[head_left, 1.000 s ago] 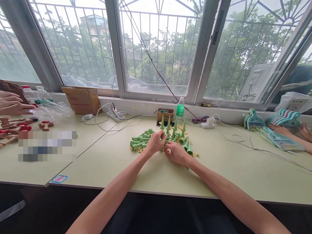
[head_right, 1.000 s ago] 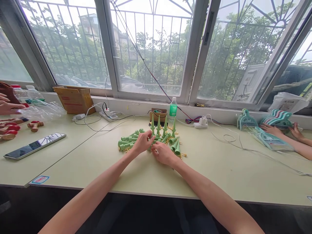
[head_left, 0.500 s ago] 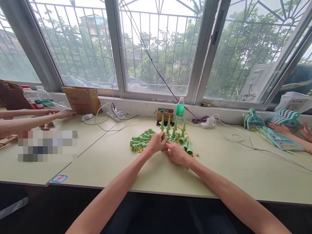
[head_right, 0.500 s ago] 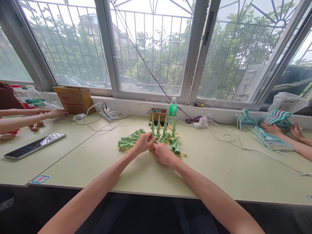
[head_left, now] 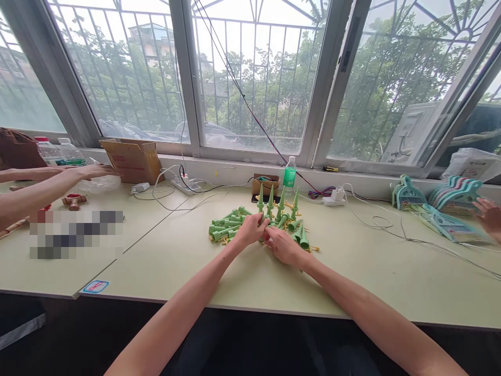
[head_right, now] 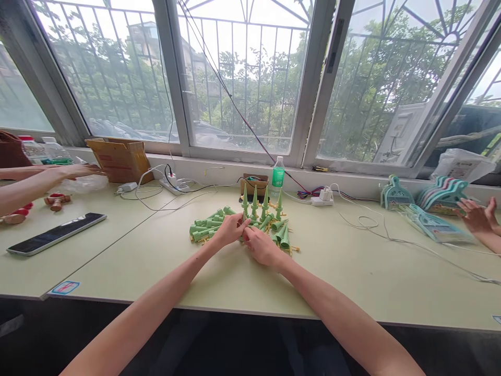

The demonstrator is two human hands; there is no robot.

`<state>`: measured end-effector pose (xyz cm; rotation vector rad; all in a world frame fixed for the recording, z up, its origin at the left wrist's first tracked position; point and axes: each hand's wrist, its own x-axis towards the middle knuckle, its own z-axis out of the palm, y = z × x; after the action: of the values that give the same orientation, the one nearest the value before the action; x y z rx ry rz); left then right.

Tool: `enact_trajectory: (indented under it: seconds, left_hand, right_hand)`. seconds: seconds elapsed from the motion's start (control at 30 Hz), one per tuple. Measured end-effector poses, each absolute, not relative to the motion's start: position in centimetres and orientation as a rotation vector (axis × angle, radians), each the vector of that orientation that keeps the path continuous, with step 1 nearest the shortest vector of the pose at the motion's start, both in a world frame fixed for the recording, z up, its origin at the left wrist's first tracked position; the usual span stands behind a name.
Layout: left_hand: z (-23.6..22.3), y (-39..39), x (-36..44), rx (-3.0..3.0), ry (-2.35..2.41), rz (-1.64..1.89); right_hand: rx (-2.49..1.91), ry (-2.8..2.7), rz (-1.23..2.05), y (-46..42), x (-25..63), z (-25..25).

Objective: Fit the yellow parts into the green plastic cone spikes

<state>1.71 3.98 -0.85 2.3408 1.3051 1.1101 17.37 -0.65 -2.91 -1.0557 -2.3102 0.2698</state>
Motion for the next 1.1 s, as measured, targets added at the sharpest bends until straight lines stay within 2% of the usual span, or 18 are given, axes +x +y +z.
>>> enact_trajectory:
  seconds: [1.1]
  left_hand:
    - [0.7,3.0,2.2,2.024,1.330,1.280]
  right_hand:
    - [-0.970,-2.064,0.217,-1.5,17.0,-1.4]
